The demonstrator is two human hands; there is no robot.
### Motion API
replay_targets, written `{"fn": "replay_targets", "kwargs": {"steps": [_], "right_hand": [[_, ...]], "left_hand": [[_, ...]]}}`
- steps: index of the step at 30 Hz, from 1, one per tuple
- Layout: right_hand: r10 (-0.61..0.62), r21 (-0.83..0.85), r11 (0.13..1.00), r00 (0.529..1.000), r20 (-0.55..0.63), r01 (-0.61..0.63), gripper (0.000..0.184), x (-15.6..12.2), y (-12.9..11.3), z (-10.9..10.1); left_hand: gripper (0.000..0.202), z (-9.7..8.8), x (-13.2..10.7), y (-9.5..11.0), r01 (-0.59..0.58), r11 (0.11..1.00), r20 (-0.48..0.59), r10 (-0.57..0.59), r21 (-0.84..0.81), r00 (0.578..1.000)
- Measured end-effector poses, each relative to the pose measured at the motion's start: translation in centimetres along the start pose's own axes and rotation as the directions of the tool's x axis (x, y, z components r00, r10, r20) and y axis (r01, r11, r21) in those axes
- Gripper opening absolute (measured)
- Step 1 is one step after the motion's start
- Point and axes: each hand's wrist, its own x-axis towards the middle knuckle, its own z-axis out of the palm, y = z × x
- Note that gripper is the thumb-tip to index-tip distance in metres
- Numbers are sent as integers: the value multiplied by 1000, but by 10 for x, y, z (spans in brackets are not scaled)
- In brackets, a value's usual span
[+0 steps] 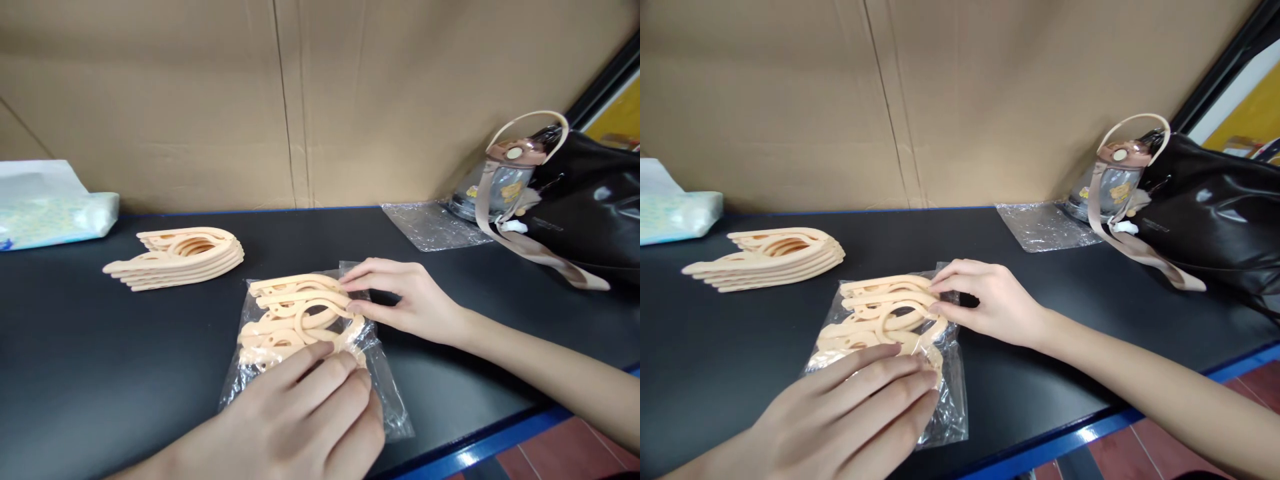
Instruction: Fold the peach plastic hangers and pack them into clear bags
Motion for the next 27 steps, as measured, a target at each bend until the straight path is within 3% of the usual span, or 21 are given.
{"fn": "replay_targets", "kwargs": {"steps": [5, 12, 19, 23, 27], "right_hand": [[24, 9, 1000, 997, 74, -25, 28, -2, 2, 0], [35, -119, 993, 990, 137, -19, 50, -7, 1, -2], [43, -197, 980, 983, 181, -6, 42, -10, -6, -2], [-10, -144, 988, 962, 274, 52, 36, -9, -7, -7], [15, -85, 996, 948, 317, 13, 38, -8, -8, -11]], "left_hand": [[37, -1, 1, -4, -49, 999, 35, 50, -17, 998], [20, 2, 0, -4, -73, 997, 105, 76, -32, 992], [18, 1, -11, 0, -201, 977, 75, 195, 72, 978], [24, 1, -20, 3, -160, 980, 149, 142, 116, 979], [32, 1, -23, 2, -225, 968, 152, 207, 114, 967]]}}
